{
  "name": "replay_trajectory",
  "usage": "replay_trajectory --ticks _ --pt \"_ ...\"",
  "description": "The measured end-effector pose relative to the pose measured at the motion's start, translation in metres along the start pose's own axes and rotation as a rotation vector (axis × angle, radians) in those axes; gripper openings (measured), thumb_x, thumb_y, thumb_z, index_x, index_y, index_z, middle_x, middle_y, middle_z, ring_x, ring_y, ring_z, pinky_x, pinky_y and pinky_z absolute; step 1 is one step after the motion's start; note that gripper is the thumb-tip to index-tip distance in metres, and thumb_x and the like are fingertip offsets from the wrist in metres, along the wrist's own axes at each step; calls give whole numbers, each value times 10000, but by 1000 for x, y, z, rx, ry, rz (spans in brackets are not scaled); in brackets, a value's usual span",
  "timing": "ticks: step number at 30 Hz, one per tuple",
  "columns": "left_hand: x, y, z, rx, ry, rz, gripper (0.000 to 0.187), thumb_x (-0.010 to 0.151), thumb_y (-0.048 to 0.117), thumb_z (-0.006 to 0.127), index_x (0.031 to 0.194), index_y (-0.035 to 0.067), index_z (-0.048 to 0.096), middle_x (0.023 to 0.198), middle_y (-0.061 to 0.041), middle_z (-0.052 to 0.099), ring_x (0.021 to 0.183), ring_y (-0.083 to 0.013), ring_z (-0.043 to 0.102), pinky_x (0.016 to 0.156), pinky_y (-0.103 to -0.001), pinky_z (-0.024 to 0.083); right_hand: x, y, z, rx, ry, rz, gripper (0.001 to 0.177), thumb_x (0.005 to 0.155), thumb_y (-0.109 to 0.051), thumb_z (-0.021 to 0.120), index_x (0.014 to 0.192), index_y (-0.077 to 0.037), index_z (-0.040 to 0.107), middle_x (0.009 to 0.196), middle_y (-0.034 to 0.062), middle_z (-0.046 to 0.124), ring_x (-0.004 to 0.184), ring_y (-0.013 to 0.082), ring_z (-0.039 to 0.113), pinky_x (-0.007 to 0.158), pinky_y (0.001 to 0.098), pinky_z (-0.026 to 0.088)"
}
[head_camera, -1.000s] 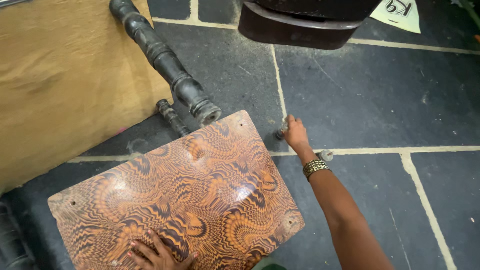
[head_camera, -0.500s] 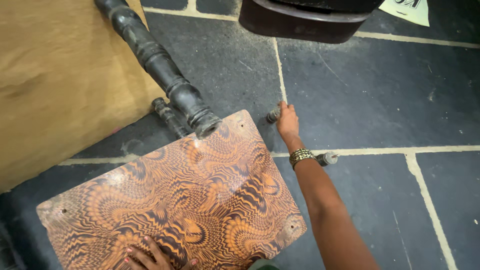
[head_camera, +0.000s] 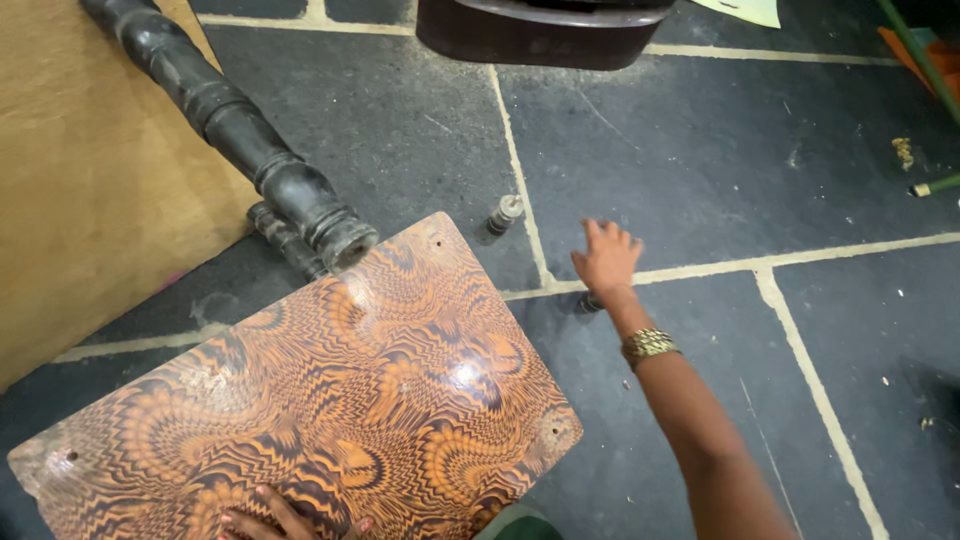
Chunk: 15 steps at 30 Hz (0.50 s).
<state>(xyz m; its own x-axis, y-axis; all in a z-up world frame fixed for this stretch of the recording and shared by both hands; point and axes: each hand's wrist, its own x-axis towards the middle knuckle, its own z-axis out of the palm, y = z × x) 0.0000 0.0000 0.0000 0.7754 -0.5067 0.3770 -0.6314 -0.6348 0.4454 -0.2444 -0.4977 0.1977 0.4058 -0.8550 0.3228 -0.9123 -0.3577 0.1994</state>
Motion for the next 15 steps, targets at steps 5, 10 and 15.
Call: replay_trajectory --ticks 5,10,15 --pt "-1 -3 -6 67 -104 -35 1587 405 1042 351 1626 29 303 1603 -483 181 1502 -663 144 1151 -828 194 -32 49 12 117 -351 167 709 734 -367 875 1360 -246 566 1356 143 549 1201 359 595 998 493 468" --pt "0 -2 -7 81 -110 -35 1608 336 967 514 1643 71 243 1628 -448 135 1514 -656 129 1197 -779 224 -31 74 51 160 -494 183 597 776 -260 829 1330 -220 609 1294 159 620 1171 360 632 1005 443 504" --pt "2 2 -12 105 -190 -99 1635 282 914 584 1653 132 160 1651 -411 75 1535 -627 87 1204 -767 207 -26 88 104 1 -500 136 313 914 -131 692 1223 -164 661 1265 164 654 1153 396 644 994 453 514"
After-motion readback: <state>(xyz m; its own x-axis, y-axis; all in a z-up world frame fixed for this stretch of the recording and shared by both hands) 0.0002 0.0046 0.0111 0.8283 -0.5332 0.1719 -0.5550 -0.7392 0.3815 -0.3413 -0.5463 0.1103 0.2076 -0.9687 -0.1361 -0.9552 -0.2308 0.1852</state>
